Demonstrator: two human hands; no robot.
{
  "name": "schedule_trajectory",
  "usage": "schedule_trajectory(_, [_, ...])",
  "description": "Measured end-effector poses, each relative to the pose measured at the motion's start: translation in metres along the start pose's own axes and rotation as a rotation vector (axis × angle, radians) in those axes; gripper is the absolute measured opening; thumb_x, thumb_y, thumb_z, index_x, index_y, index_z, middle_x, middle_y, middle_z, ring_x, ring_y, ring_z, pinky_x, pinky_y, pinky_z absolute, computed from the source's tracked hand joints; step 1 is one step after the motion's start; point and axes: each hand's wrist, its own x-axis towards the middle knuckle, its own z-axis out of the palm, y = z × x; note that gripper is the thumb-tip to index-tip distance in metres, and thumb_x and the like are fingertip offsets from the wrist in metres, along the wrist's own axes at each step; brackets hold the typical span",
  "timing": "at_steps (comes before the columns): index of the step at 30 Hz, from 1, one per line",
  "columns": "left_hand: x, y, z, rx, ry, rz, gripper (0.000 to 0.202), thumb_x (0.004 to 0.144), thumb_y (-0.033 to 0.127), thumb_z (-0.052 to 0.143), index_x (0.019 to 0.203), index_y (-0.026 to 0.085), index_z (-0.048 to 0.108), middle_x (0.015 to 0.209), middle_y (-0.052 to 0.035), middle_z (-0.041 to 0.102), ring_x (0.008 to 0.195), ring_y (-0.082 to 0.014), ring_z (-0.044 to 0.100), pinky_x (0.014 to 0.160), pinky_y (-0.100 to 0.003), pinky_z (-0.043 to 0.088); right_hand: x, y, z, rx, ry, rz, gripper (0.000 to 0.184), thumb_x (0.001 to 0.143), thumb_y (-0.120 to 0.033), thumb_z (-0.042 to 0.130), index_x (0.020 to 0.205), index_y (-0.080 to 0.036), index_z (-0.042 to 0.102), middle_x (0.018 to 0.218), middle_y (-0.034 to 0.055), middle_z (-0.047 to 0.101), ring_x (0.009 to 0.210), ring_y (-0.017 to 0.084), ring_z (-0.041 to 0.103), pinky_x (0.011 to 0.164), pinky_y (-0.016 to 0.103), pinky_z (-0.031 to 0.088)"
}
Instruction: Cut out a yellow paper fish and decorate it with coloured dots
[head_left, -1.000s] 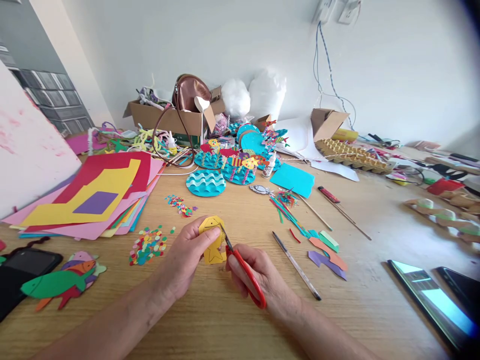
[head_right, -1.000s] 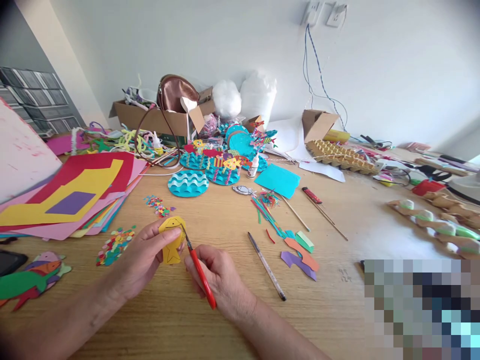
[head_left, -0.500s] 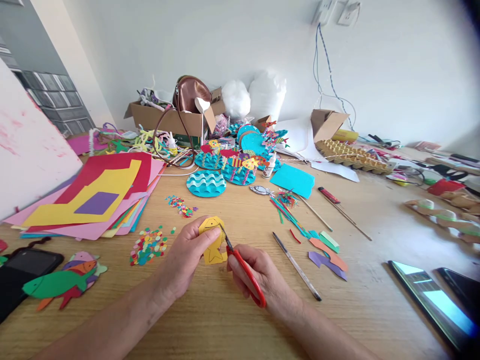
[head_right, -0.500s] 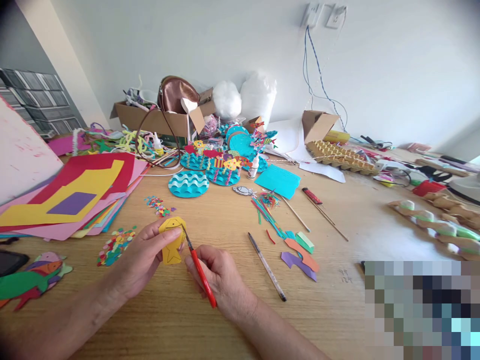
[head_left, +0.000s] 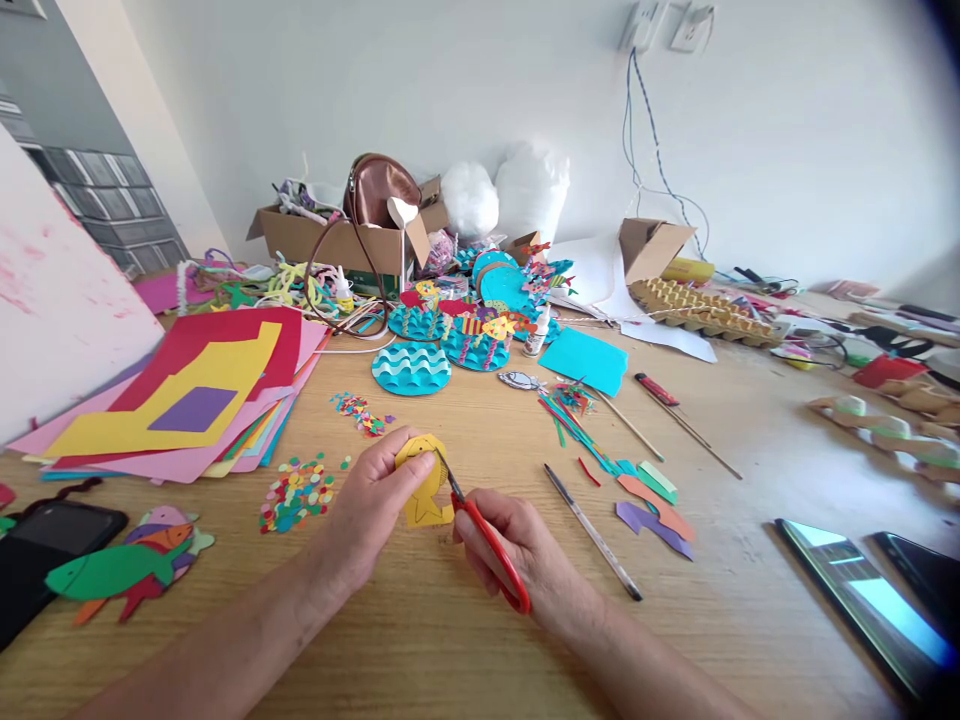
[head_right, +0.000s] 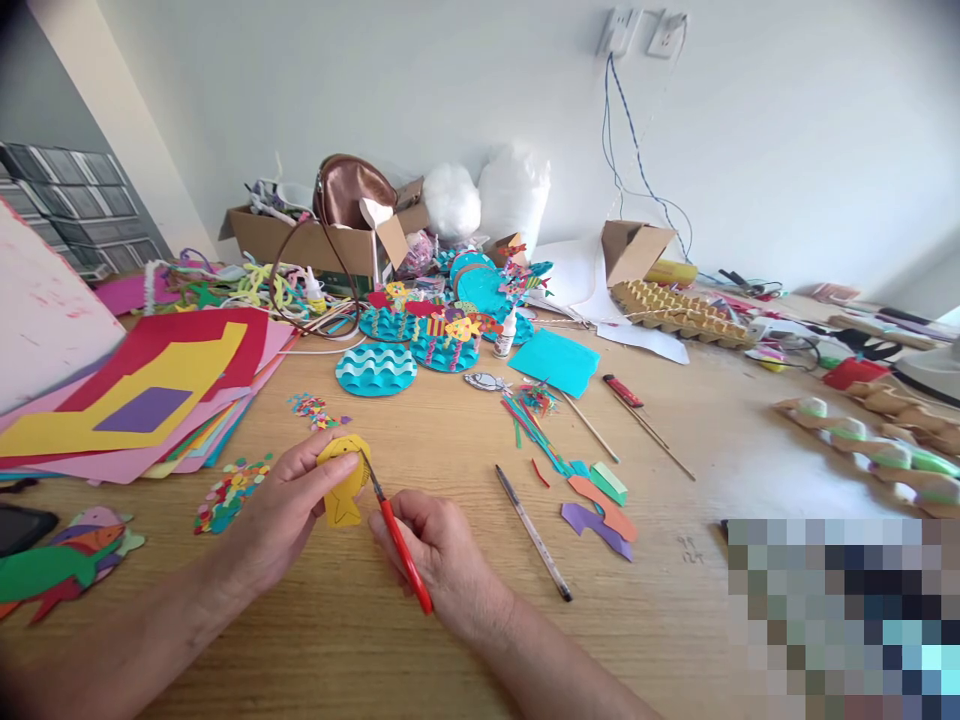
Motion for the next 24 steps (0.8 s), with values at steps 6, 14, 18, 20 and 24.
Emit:
schedule_trajectory(6, [-0.0006,0.0044,0.0014,0.018,-0.081,-0.03,0.011,0.079,0.03,0.054,0.076,0.019,0.052,0.065,0.0051,0.044,0.06,-0.0095,0.04,0.055,-0.019,0.035,-0.0004,-0.0002,-0.0033,-0.06,-0.02,-0.018,0.036,0.085,-0.044,0.043,0.062,-0.017,0.044,0.047,-0.0056,0.044,0.042,0.005,0.038,0.038,0.015,0.028])
schedule_trajectory(14, [0.0,0.0035,0.0002,-0.001,-0.078,-0.073,0.013,0.077,0.03,0.055,0.072,0.019,0.051,0.065,0.0043,0.047,0.062,-0.0103,0.045,0.058,-0.02,0.039,-0.0008,-0.0012,-0.0035,-0.055,-0.019,-0.02,0.035,0.082,-0.046,0.045,0.062,-0.017,0.044,0.046,-0.0064,0.039,0.041,0.006,0.035,0.038,0.017,0.026])
schedule_trajectory(18, [-0.0011,0.0067,0.0,-0.037,-0.091,-0.088,0.011,0.076,0.029,0.056,0.074,0.019,0.052,0.064,0.0046,0.048,0.06,-0.0098,0.045,0.055,-0.02,0.039,-0.0009,-0.0024,-0.0033,-0.067,-0.003,-0.038,0.034,0.08,-0.044,0.047,0.06,-0.018,0.043,0.046,-0.0069,0.035,0.042,0.006,0.031,0.039,0.018,0.023])
schedule_trajectory(20, [-0.0015,0.0084,0.0002,-0.062,-0.096,-0.1,0.011,0.076,0.029,0.057,0.074,0.019,0.052,0.063,0.0048,0.048,0.058,-0.0095,0.045,0.054,-0.02,0.038,-0.0006,-0.0028,-0.0034,-0.091,0.01,-0.053,0.034,0.079,-0.044,0.048,0.059,-0.017,0.043,0.046,-0.0068,0.034,0.043,0.006,0.03,0.04,0.019,0.022])
schedule_trajectory(24, [-0.0011,0.0099,0.0007,-0.09,-0.095,-0.116,0.011,0.075,0.029,0.058,0.076,0.018,0.054,0.063,0.0047,0.049,0.058,-0.0099,0.047,0.055,-0.02,0.039,0.0005,-0.0014,-0.0037,-0.125,0.027,-0.068,0.031,0.079,-0.04,0.048,0.058,-0.017,0.044,0.046,-0.0067,0.033,0.045,0.006,0.029,0.041,0.019,0.022])
